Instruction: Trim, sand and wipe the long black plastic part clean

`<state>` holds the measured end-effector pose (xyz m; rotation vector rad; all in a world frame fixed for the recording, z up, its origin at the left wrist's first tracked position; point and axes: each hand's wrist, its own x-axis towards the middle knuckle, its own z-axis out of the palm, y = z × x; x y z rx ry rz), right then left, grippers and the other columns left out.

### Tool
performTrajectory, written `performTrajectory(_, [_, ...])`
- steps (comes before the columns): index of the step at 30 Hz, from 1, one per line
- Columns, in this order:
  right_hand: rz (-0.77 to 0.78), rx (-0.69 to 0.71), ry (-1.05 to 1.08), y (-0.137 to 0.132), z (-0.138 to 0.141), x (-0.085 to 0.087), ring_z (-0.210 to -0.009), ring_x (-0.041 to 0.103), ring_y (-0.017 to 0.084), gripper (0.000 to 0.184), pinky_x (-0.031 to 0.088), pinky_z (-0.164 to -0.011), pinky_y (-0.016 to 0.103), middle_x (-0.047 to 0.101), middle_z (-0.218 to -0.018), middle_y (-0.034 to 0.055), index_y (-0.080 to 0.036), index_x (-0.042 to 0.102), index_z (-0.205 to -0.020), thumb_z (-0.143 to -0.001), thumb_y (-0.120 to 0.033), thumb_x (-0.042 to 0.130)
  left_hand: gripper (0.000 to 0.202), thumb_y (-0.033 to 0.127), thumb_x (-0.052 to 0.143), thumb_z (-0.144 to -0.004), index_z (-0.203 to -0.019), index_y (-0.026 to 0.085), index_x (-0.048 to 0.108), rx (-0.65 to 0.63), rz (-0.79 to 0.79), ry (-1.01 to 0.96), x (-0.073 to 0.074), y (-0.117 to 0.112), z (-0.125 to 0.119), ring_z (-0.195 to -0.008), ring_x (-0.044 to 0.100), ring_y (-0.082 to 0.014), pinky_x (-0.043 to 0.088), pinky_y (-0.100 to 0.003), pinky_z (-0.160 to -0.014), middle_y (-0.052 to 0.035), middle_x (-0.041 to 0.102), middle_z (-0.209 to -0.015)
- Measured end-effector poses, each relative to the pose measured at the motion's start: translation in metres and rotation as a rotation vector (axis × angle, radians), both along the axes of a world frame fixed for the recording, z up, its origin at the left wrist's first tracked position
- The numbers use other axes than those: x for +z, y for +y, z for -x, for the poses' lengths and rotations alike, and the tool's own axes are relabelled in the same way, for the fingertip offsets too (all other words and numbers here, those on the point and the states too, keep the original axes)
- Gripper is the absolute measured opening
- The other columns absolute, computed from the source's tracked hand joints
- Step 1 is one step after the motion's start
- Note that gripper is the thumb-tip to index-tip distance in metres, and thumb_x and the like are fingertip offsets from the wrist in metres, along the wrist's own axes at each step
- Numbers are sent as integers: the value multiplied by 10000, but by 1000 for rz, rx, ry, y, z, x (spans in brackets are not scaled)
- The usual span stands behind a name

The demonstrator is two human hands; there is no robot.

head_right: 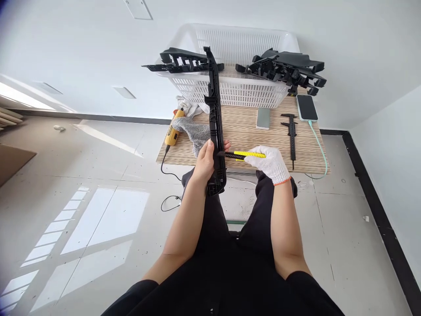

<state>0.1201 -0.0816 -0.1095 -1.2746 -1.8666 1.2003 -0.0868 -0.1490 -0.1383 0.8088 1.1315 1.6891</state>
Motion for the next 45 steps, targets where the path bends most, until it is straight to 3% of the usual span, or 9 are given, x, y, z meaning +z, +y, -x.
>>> performTrajectory(3, [33,-48,19,1,0,1,-546,539,135,357,448,-484,285,694,-727,23,-219,804,-951,-737,-503,842,573,723,502,-968,-1091,204,712,10,42,6,-1,1,0,-1132,767,-261,615,-427,-1027,-115,793,-1170])
performTrajectory(8, [167,-23,53,3,-1,0,-521,507,112,362,448,-459,269,678,-714,14,-220,809,-994,-721,-450,865,373,570,651,-948,-1056,217,700,-8,66,-54,-3,3,3,-1174,754,-261,632,-404,-992,-82,801,-1135])
performTrajectory(16, [160,-97,92,1,-1,-1,-488,465,92,377,402,-420,237,654,-671,-1,-217,807,-1027,-726,-437,858,320,522,597,-980,-984,214,684,-6,97,-113,9,1,1,-1178,753,-270,618,-427,-1017,-88,807,-1082])
performTrajectory(24, [161,-19,88,1,-2,-1,-522,480,97,415,428,-458,243,667,-692,5,-207,811,-1055,-719,-443,876,468,566,437,-1061,-1031,168,682,-3,139,-167,6,5,2,-1141,769,-255,611,-411,-1031,-104,819,-1051])
performTrajectory(26, [170,29,68,1,-3,-1,-531,491,102,425,447,-472,250,675,-704,13,-202,815,-1050,-704,-436,892,449,547,466,-1056,-1017,166,699,6,141,-200,8,4,1,-1121,776,-250,611,-391,-1028,-104,822,-1064])
performTrajectory(29, [159,-48,82,1,-3,0,-531,500,103,415,450,-470,251,689,-731,14,-216,811,-1074,-723,-429,875,366,503,565,-1019,-979,173,719,27,151,-264,11,3,0,-1066,790,-257,624,-388,-1001,-96,827,-1021])
performTrajectory(32, [185,13,67,0,-2,1,-529,496,99,407,447,-474,246,671,-698,4,-219,818,-1053,-698,-405,892,328,467,584,-1012,-967,169,716,22,109,-312,11,3,0,-1026,797,-255,622,-412,-1008,-88,822,-976])
performTrajectory(34, [172,-34,91,0,-2,0,-528,498,98,410,444,-471,244,672,-704,2,-222,819,-1060,-700,-406,888,303,436,573,-1020,-970,170,708,25,111,-324,9,4,0,-1016,799,-249,619,-420,-1017,-80,816,-939])
performTrajectory(45, [225,-58,132,1,-2,-2,-491,459,81,442,384,-414,225,652,-666,4,-195,815,-1062,-680,-400,903,274,431,596,-1007,-956,182,698,18,117,-314,12,3,0,-1138,768,-265,599,-422,-1055,-85,808,-976])
